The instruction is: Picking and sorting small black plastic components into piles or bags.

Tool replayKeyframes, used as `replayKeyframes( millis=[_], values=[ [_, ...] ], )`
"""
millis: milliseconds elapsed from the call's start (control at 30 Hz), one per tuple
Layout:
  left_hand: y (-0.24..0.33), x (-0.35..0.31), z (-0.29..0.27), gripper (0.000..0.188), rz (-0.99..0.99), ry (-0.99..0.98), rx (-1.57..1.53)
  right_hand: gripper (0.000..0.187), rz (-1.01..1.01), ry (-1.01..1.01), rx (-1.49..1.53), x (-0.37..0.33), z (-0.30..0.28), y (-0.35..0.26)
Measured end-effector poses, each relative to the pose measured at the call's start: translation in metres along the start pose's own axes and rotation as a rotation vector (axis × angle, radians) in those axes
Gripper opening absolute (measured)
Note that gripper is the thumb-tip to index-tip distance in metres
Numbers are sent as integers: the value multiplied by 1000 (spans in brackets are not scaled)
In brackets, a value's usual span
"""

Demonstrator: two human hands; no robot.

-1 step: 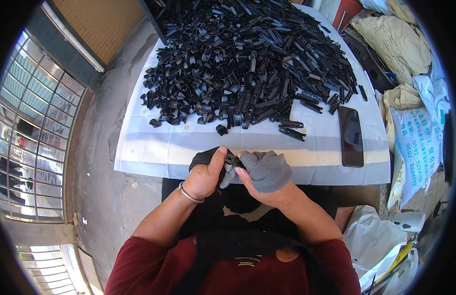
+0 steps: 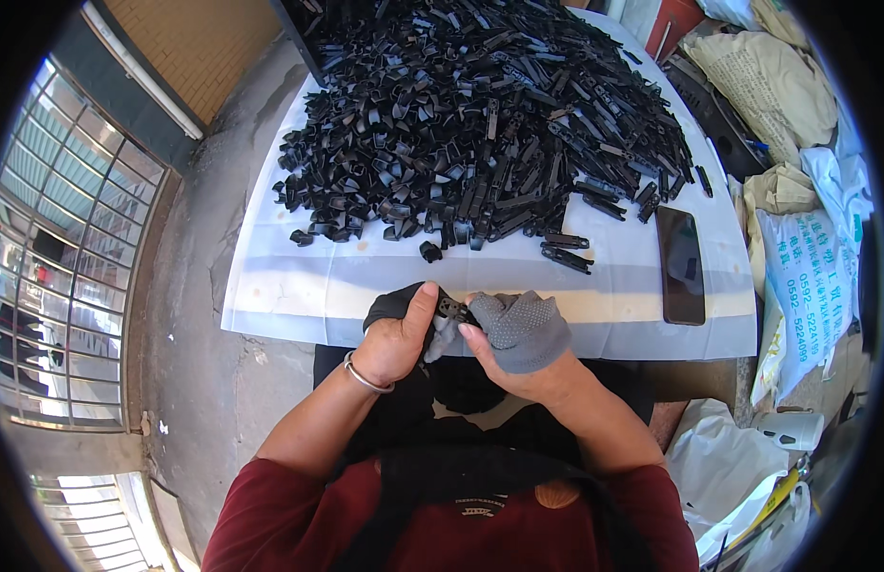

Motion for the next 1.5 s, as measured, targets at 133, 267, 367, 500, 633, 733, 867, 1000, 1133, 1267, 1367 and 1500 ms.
replayKeyframes(
  millis=[133, 267, 367, 500, 633, 733, 867, 1000, 1133, 1267, 1367, 1500],
  values=[
    [20, -2, -2, 41, 278, -57, 431, 20, 4, -97, -73, 0, -6, -2],
    [24, -3, 1, 40, 332, -37, 428, 19, -82, 97, -35, 3, -7, -3],
    [23, -3, 3, 40, 344, -42, 516, 18, -92, 56, -161, 2, -6, -6],
    [19, -6, 9, 39, 313, -71, 537, 19, -26, -76, -220, -2, 2, -10],
    [24, -14, 9, 37, 306, -98, 410, 23, -139, 9, -290, 2, -7, -16],
    [30, -15, 9, 39, 314, -49, 247, 26, -140, 74, -132, 1, -12, -8],
    [33, -14, 5, 40, 285, -56, 363, 27, -97, -78, -169, 0, -12, -7],
    [36, -14, 8, 39, 324, -47, 428, 26, -80, -77, -197, 1, -11, -8],
    [36, -13, 9, 36, 380, -83, 477, 18, -180, 137, -221, 3, -14, -10],
    [42, -15, 12, 33, 429, -76, 489, 18, -178, 107, -260, 1, -14, -11],
    [41, -15, 11, 32, 446, -69, 621, 23, -121, 0, -278, -2, -12, -12],
    [40, -13, 11, 31, 355, -126, 602, 21, -93, -87, -303, 1, -11, -11]
  ],
)
Point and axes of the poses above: each hand's wrist, its own x-axis towards the middle knuckle, its own z-axis out of the palm, y = z × x, the point moved 4 cm from there along x, towards the middle knuckle, and after that the axes turned 10 degrees about -x, right-handed, at the moved point
